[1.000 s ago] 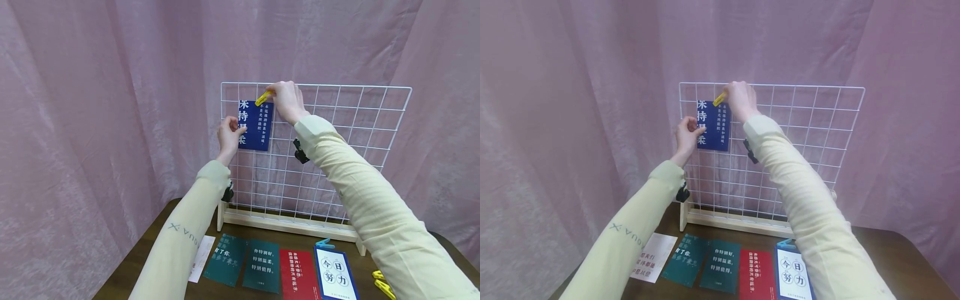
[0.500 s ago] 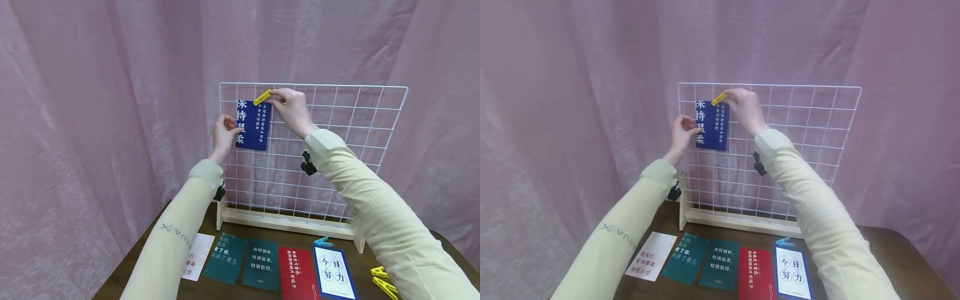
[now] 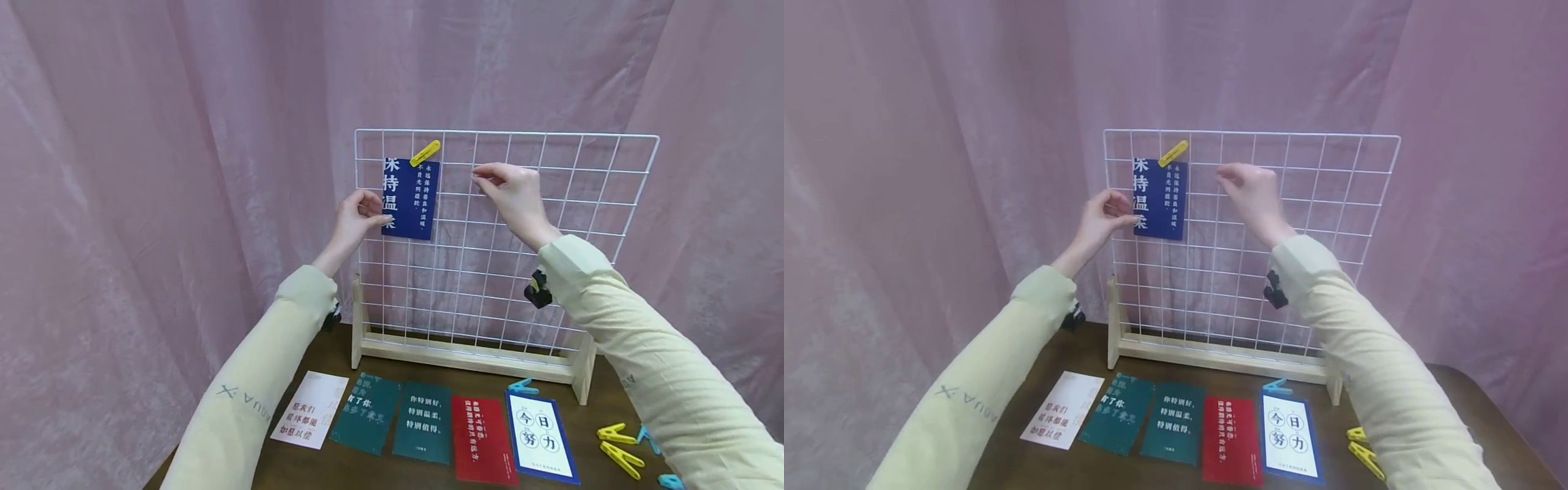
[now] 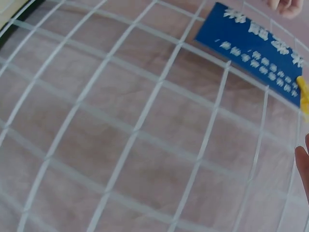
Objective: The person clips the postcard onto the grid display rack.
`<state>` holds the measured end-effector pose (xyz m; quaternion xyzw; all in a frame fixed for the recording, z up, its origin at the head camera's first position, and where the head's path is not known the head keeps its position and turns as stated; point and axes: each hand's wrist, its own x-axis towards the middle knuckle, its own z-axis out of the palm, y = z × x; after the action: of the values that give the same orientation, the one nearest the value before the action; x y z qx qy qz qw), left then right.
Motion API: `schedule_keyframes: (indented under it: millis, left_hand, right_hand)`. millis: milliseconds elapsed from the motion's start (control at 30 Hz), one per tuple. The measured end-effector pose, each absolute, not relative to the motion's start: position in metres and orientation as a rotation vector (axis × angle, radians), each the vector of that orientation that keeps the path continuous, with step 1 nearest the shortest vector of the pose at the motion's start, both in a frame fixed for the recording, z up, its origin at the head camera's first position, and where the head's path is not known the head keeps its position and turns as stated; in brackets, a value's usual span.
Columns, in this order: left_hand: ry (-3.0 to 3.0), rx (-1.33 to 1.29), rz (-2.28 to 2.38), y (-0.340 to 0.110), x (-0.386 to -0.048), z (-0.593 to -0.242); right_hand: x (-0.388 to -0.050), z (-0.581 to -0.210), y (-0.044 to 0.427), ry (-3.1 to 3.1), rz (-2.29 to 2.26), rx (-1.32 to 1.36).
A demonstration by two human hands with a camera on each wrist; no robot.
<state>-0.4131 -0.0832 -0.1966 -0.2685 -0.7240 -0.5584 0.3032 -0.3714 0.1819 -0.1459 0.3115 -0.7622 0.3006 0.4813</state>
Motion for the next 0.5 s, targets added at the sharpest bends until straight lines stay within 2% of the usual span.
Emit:
schedule_keyframes:
  millis: [500]
  left_hand:
    - [-2.317,-0.916,-1.499,-0.133,-0.398,-0.262]
  right_hand:
    - [-0.349,-0.219,0.243,-1.966,0.685,0.763]
